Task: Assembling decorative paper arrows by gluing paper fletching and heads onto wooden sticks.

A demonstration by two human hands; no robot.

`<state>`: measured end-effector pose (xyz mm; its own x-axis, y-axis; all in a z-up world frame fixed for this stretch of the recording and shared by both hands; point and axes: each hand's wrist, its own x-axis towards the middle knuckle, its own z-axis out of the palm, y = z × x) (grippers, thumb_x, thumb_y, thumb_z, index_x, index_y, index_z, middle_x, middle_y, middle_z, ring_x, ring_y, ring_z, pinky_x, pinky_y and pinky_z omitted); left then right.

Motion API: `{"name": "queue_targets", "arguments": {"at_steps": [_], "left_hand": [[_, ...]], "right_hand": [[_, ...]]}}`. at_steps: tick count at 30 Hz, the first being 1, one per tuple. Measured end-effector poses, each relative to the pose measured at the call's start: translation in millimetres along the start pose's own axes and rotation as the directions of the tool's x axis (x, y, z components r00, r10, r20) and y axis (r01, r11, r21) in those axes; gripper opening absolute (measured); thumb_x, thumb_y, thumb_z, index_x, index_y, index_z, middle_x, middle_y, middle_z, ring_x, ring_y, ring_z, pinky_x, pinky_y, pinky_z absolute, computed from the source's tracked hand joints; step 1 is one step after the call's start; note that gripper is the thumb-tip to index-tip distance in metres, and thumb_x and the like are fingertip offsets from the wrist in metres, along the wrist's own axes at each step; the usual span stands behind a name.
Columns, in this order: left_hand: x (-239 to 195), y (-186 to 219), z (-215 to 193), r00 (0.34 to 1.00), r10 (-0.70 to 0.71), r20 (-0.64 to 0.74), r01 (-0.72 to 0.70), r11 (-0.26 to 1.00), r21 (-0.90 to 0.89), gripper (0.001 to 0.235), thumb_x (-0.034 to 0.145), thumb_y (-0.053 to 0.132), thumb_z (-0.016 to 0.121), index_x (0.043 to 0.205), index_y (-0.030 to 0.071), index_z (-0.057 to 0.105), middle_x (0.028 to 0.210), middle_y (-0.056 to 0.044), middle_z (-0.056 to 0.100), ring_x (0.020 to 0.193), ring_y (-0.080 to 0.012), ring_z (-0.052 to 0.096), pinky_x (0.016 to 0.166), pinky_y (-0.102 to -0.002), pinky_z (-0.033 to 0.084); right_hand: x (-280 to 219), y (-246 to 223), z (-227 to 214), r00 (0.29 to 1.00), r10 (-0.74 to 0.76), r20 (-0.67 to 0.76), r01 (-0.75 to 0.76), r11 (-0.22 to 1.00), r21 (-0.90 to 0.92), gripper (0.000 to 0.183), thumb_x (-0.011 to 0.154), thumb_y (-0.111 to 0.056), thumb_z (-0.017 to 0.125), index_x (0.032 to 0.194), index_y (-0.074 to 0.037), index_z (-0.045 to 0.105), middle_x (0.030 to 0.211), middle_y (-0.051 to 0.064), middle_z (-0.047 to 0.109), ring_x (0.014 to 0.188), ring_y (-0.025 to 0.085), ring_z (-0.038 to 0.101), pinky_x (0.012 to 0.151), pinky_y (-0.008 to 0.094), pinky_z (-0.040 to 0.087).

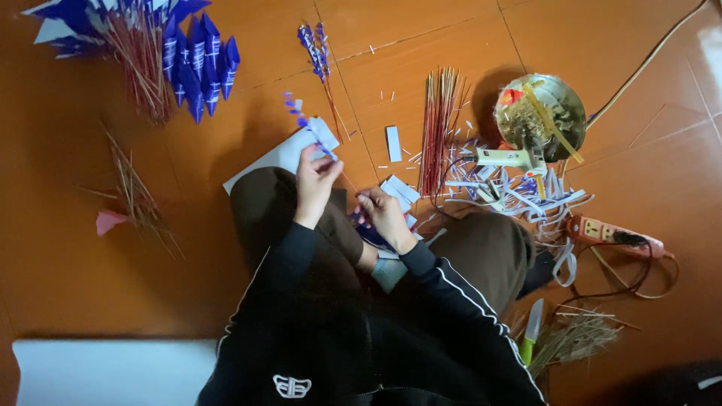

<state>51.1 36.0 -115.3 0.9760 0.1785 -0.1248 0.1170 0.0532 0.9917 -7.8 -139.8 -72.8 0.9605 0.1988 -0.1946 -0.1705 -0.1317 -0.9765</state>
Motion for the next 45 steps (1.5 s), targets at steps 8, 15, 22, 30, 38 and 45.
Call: {"name": "queue_targets", "arguments": {"at_steps": [8,15,22,30,38,45], "left_hand": [[55.6,-37.3,-18.3,0.997,-0.073,0.02,0.072,0.997,0.025,0.073,0.089,0.015,0.078,0.145,0.01,0.031,0.087,-0.012,0.068,0.073,-0.0158,0.07,0.068,-0.025,0.061],[66.3,-38.9,-11.7,0.998,-0.043,-0.048,0.046,0.996,0.079,0.043,0.09,0.002,0.069,0.13,0.005,0.053,0.091,-0.016,0.067,0.077,-0.0193,0.069,0.069,-0.029,0.06],[68.5,-42.4,-11.6,0.995,-0.099,-0.027,0.099,0.995,0.001,0.023,0.09,-0.004,0.066,0.113,-0.005,0.066,0.095,-0.025,0.068,0.08,-0.0254,0.073,0.071,-0.033,0.064],[66.1,-35.9,-12.1,0.998,-0.012,-0.058,0.018,0.993,0.113,0.013,0.093,0.006,0.065,0.106,0.004,0.067,0.094,-0.01,0.066,0.079,-0.0139,0.063,0.073,-0.031,0.057],[60.4,-28.3,-8.0,0.997,0.063,-0.044,-0.053,0.977,0.207,0.013,0.099,0.008,0.054,0.11,0.012,0.06,0.086,-0.005,0.056,0.083,-0.0118,0.051,0.077,-0.035,0.05],[55.3,-25.8,-14.4,0.998,0.033,0.049,-0.046,0.955,0.292,0.017,0.096,0.002,0.06,0.11,0.01,0.066,0.081,-0.007,0.063,0.075,-0.0121,0.06,0.076,-0.03,0.053]], "right_hand": [[35.9,55.4,12.8,0.983,0.151,-0.103,-0.153,0.988,-0.008,0.016,0.101,-0.009,0.05,0.104,0.001,0.062,0.06,0.011,0.067,0.045,0.016,0.063,0.05,0.026,0.05],[139.1,72.1,19.9,0.93,0.226,-0.29,-0.24,0.971,-0.015,0.019,0.102,-0.015,0.05,0.1,-0.004,0.065,0.066,0.011,0.069,0.047,0.018,0.067,0.046,0.026,0.053],[210.8,74.7,41.9,0.942,0.176,-0.286,-0.268,0.906,-0.327,0.028,0.095,-0.023,0.055,0.113,-0.003,0.063,0.084,0.017,0.07,0.072,0.032,0.069,0.063,0.043,0.056],[140.5,82.2,-24.6,0.98,-0.067,-0.189,-0.061,0.798,-0.6,0.047,0.072,-0.002,0.074,0.118,-0.004,0.064,0.102,0.022,0.069,0.101,0.045,0.066,0.088,0.054,0.055],[31.9,102.9,-108.5,0.902,0.158,-0.401,-0.379,0.732,-0.565,0.025,0.094,-0.032,0.065,0.112,-0.015,0.071,0.098,0.011,0.074,0.098,0.035,0.069,0.084,0.047,0.055],[36.6,105.1,-96.8,0.937,0.092,-0.338,-0.294,0.731,-0.616,0.025,0.088,-0.024,0.068,0.11,-0.011,0.069,0.098,0.015,0.073,0.095,0.04,0.069,0.081,0.05,0.055]]}}
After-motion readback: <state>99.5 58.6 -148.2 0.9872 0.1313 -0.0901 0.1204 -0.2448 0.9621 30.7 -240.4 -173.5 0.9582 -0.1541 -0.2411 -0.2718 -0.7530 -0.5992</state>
